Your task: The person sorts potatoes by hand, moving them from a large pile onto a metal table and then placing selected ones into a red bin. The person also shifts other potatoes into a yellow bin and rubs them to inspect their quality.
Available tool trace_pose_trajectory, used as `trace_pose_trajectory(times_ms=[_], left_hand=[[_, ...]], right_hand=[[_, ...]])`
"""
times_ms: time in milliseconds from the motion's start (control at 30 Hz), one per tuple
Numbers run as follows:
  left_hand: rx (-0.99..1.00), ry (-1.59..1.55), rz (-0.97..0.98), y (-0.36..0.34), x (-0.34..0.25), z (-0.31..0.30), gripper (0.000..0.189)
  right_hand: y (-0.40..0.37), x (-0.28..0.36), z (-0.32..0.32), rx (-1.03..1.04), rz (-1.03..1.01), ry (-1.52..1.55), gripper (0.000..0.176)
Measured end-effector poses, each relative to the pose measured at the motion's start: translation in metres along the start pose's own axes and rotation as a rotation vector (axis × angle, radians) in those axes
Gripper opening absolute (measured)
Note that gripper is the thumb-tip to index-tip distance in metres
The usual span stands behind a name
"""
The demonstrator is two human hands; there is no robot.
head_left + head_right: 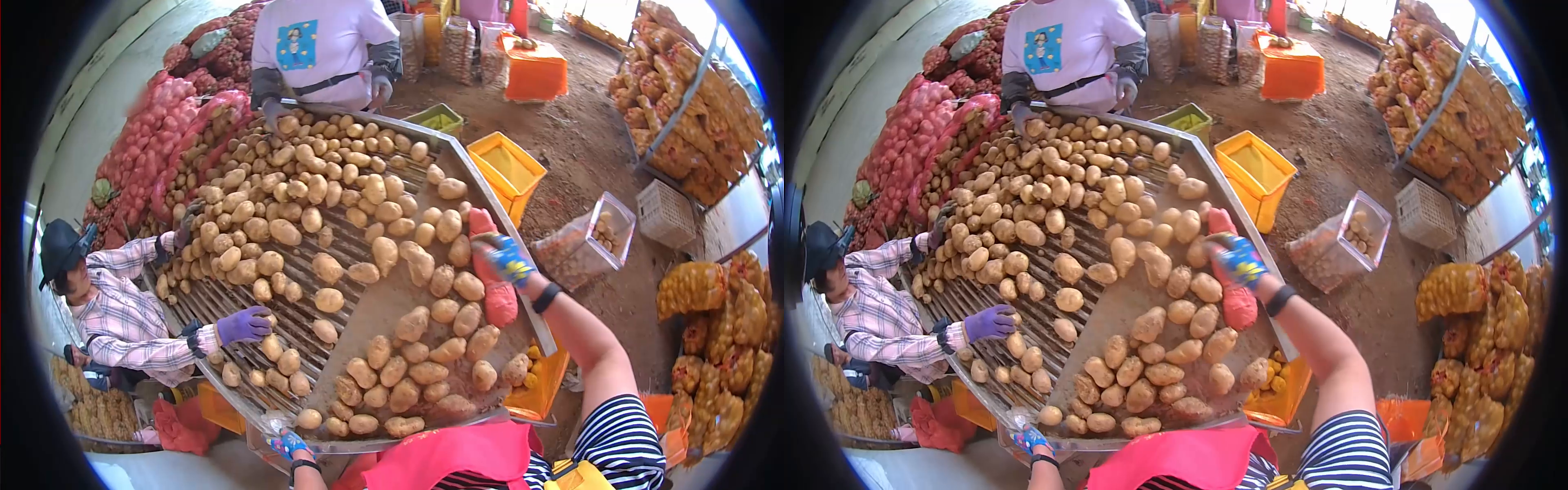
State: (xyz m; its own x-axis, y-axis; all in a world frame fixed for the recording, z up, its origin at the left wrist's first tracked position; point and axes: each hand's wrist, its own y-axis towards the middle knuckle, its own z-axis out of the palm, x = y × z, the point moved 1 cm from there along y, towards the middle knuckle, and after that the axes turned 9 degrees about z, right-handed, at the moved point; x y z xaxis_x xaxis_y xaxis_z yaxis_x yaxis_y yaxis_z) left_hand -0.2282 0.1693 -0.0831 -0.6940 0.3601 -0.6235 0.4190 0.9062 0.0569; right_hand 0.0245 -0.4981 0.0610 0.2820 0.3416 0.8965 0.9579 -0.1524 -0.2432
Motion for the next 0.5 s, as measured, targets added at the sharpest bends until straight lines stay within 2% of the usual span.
trace_pose_trajectory(times_ms=[33,67,133,167,200,267,333,400,467,500], left_hand=[[-0.003,-0.008,-0.008,-0.007,-0.012,-0.004,0.049],[-0.006,-0.015,-0.016,-0.014,-0.024,-0.007,0.048],[0.011,0.043,-0.042,-0.027,-0.036,-0.017,0.049],[0.024,0.076,-0.06,-0.033,-0.04,-0.023,0.05],[0.037,0.112,-0.074,-0.038,-0.045,-0.025,0.051],[0.059,0.165,-0.104,-0.041,-0.049,-0.03,0.052],[0.087,0.209,-0.119,-0.04,-0.054,-0.032,0.054],[0.12,0.251,-0.117,-0.038,-0.06,-0.031,0.056],[0.154,0.295,-0.111,-0.038,-0.067,-0.033,0.058],[0.172,0.32,-0.107,-0.038,-0.07,-0.034,0.058]], right_hand=[[0.018,0.004,0.027,-0.078,-0.172,-0.254,0.035],[0.036,0.015,0.045,-0.012,-0.1,-0.194,0.039],[0.074,0.019,0.063,-0.167,-0.248,-0.484,0.046],[0.094,0.013,0.067,-0.294,-0.355,-0.596,0.044],[0.114,0.02,0.068,-0.295,-0.194,-0.814,0.044],[0.129,0.032,0.064,-0.183,0.065,-0.95,0.042],[0.206,-0.051,0.05,0.037,-0.114,-0.877,0.035],[0.173,0.048,0.032,-0.082,0.259,0.045,0.028],[0.172,0.058,0.032,-0.124,0.052,-0.112,0.031],[0.183,0.039,0.036,-0.069,-0.178,-0.354,0.033]])
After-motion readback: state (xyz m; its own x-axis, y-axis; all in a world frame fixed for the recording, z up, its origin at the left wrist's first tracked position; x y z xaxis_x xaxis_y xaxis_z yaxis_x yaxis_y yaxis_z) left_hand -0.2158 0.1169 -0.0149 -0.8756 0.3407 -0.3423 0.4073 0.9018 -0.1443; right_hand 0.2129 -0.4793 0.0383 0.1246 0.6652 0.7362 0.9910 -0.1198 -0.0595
